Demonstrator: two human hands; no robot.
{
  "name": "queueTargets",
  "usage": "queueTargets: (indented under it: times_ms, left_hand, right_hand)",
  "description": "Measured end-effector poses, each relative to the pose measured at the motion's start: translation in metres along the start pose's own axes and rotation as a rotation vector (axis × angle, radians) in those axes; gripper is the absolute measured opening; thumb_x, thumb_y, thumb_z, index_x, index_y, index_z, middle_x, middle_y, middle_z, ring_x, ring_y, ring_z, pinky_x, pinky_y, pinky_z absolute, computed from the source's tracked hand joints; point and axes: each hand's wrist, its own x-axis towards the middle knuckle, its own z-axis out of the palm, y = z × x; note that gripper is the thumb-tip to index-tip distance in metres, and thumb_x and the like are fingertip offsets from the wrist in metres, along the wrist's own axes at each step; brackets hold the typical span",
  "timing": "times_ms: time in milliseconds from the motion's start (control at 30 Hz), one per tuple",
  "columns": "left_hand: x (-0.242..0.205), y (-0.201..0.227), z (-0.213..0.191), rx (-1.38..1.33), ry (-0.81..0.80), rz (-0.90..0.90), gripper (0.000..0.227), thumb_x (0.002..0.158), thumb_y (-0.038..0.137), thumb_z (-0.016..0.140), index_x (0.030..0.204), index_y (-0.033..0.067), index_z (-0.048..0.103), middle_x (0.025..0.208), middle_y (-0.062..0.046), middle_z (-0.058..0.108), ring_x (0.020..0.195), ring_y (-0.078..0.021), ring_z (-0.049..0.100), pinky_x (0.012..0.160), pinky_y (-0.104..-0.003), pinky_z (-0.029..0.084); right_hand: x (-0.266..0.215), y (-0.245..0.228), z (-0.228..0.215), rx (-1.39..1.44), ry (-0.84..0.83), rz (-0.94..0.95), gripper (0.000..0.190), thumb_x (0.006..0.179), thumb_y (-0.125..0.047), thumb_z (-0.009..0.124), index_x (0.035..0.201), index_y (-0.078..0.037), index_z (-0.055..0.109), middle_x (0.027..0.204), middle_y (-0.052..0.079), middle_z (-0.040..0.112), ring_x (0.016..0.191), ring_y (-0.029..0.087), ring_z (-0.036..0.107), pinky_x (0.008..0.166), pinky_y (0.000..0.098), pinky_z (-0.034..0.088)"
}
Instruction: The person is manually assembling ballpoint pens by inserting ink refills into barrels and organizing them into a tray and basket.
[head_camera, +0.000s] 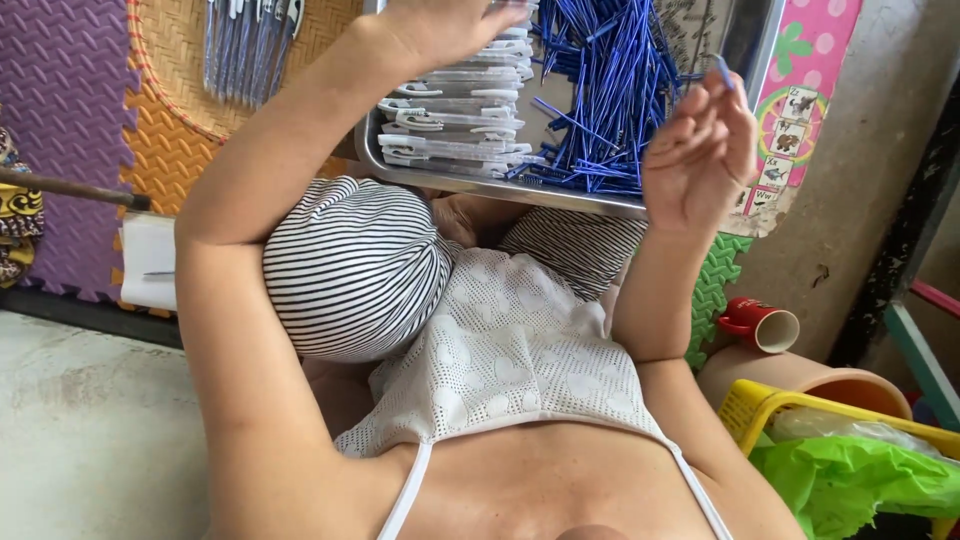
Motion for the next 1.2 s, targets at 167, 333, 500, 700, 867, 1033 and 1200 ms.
queueTargets:
  times_ms: [167, 333, 500, 700, 867, 1033, 1200]
  left_hand:
    - [-0.020, 0.002, 0.019, 0.323, -0.136, -0.007, 0.010, 0.098, 0.028, 0.082, 0.100, 0.0206, 0.076, 0.098, 0.005, 0.074, 0.086, -0.0133, 0.067, 0.081, -0.033, 0.054]
    - [-0.015, 0.007, 0.012, 0.392, -0.331, -0.024, 0.015, 0.085, 0.005, 0.076, 0.099, 0.0113, 0.074, 0.100, -0.008, 0.076, 0.078, -0.0177, 0.076, 0.072, -0.030, 0.066]
    - [0.000, 0.011, -0.027, 0.098, -0.138, 0.000, 0.029, 0.081, -0.004, 0.078, 0.106, 0.0104, 0.072, 0.105, -0.007, 0.072, 0.081, -0.0203, 0.070, 0.076, -0.029, 0.062]
    - [0.035, 0.068, -0.111, -0.079, 0.133, 0.160, 0.029, 0.097, -0.001, 0.086, 0.118, 0.0116, 0.071, 0.106, 0.000, 0.075, 0.073, -0.0089, 0.064, 0.069, -0.024, 0.056]
    - [0.039, 0.082, -0.121, -0.061, 0.194, 0.220, 0.021, 0.102, 0.002, 0.083, 0.118, 0.0084, 0.073, 0.113, -0.002, 0.073, 0.085, -0.0118, 0.067, 0.073, -0.023, 0.060]
    - [0.036, 0.089, -0.118, 0.052, 0.170, 0.223, 0.019, 0.101, 0.008, 0.083, 0.118, 0.0130, 0.076, 0.113, 0.002, 0.074, 0.088, -0.0087, 0.067, 0.077, -0.021, 0.060]
    - [0.041, 0.090, -0.131, 0.099, 0.146, 0.277, 0.018, 0.102, 0.006, 0.080, 0.117, 0.0163, 0.080, 0.112, 0.006, 0.076, 0.087, -0.0072, 0.068, 0.078, -0.021, 0.056]
  right_hand:
    - [-0.022, -0.022, -0.038, -0.074, 0.039, -0.107, 0.027, 0.115, -0.016, 0.056, 0.141, -0.006, 0.057, 0.135, 0.014, 0.077, 0.122, 0.027, 0.078, 0.099, 0.0279, 0.071]
    - [-0.025, -0.013, -0.045, -0.081, 0.055, -0.001, 0.026, 0.115, -0.014, 0.056, 0.137, -0.005, 0.066, 0.129, 0.014, 0.078, 0.119, 0.025, 0.078, 0.097, 0.0274, 0.069]
    - [-0.022, 0.005, -0.008, -0.329, 0.059, -0.112, 0.011, 0.114, -0.012, 0.057, 0.125, -0.010, 0.057, 0.121, 0.015, 0.077, 0.108, 0.024, 0.077, 0.087, 0.0263, 0.066]
    - [-0.017, 0.016, 0.037, -0.822, -0.095, -0.484, 0.013, 0.117, -0.012, 0.057, 0.127, -0.014, 0.049, 0.129, 0.021, 0.075, 0.111, 0.027, 0.077, 0.088, 0.0303, 0.065]
    - [-0.012, 0.019, 0.044, -0.867, -0.164, -0.556, 0.014, 0.117, -0.011, 0.057, 0.127, -0.012, 0.048, 0.131, 0.022, 0.073, 0.113, 0.028, 0.076, 0.092, 0.0327, 0.066]
    - [-0.012, 0.023, 0.042, -0.961, -0.176, -0.592, 0.014, 0.116, -0.010, 0.058, 0.125, -0.012, 0.048, 0.128, 0.020, 0.073, 0.111, 0.027, 0.076, 0.092, 0.0333, 0.065]
    - [-0.012, 0.012, 0.045, -1.077, -0.189, -0.602, 0.016, 0.115, -0.008, 0.059, 0.127, -0.011, 0.048, 0.125, 0.022, 0.073, 0.105, 0.029, 0.075, 0.090, 0.0356, 0.065]
